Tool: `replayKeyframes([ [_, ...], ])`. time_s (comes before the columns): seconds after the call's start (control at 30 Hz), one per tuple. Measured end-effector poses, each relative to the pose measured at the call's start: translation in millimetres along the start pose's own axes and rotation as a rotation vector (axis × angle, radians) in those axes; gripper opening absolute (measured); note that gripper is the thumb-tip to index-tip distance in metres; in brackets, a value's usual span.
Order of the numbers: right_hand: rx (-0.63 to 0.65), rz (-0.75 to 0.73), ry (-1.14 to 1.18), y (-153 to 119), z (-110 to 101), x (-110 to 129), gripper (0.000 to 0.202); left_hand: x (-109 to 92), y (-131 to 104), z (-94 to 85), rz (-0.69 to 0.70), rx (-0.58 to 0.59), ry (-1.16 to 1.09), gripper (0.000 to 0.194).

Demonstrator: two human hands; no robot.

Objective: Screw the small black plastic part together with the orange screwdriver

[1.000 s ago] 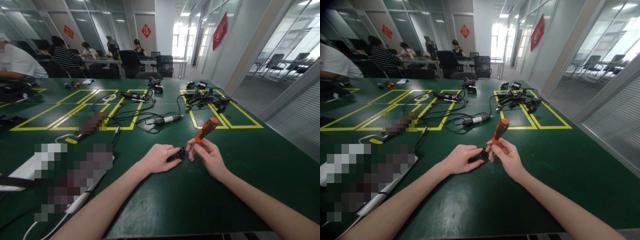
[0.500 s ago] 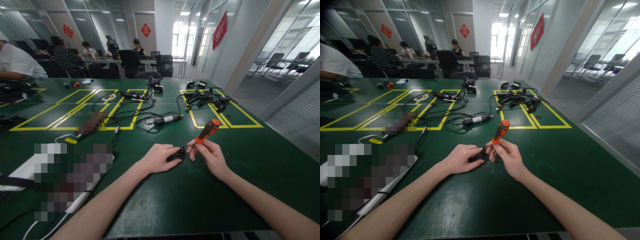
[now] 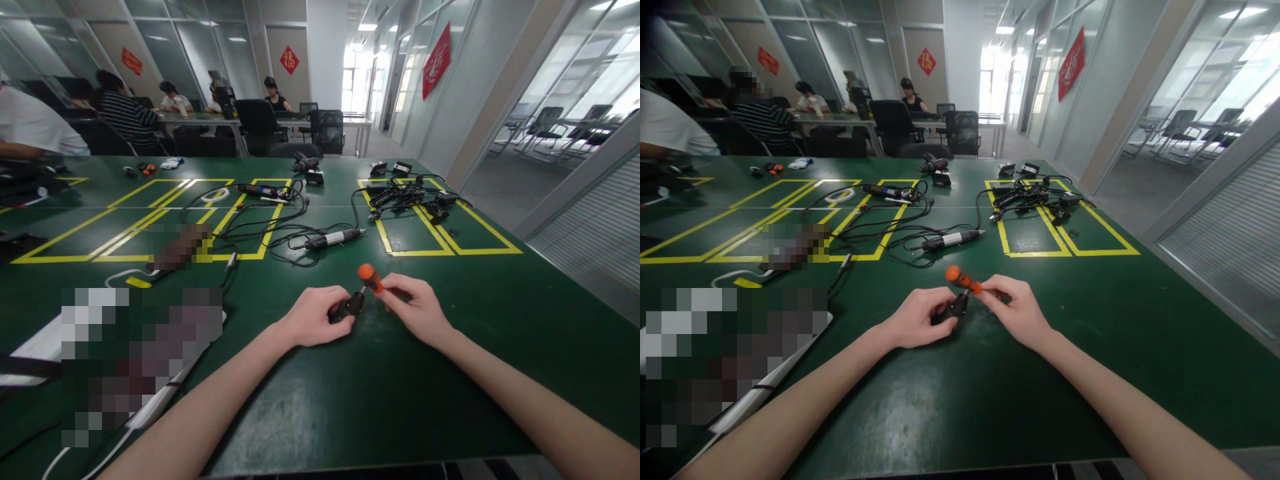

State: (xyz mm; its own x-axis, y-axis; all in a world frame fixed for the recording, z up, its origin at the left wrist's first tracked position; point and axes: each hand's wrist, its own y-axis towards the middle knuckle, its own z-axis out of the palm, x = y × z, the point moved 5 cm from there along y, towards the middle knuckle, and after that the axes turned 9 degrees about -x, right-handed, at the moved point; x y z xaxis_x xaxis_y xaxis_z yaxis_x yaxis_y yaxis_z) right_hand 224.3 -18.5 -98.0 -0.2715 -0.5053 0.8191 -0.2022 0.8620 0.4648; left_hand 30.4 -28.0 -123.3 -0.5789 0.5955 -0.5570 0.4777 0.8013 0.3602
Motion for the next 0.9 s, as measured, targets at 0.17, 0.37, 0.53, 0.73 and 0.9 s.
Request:
replayKeyframes([
  [0.17,0.129,0.016,0.044,-6.1,15.6,-5.5,0.012,0.5,-0.8,-1.4,-0.087,-0.028,-0.142,0.013],
  [0.37,0.153,0.055,0.054,-9.6,21.2,-9.5,0.012,-3.3,-2.0,1.5,-0.144,0.004,-0.219,0.013],
  [0.53,0.198,0.075,0.081,-10.8,22.9,-9.3,0.014,-2.6,-2.3,2.3,-0.135,0.026,-0.265,0.017],
  [0.73,0.190,0.055,0.053,-11.2,23.5,-6.8,0.015,-6.2,-2.2,0.6,-0.112,0.030,-0.250,0.018],
  [0.9,0.181,0.021,0.031,-11.8,23.8,-5.4,0.014,-7.7,-2.4,0.6,-0.097,0.040,-0.236,0.018],
])
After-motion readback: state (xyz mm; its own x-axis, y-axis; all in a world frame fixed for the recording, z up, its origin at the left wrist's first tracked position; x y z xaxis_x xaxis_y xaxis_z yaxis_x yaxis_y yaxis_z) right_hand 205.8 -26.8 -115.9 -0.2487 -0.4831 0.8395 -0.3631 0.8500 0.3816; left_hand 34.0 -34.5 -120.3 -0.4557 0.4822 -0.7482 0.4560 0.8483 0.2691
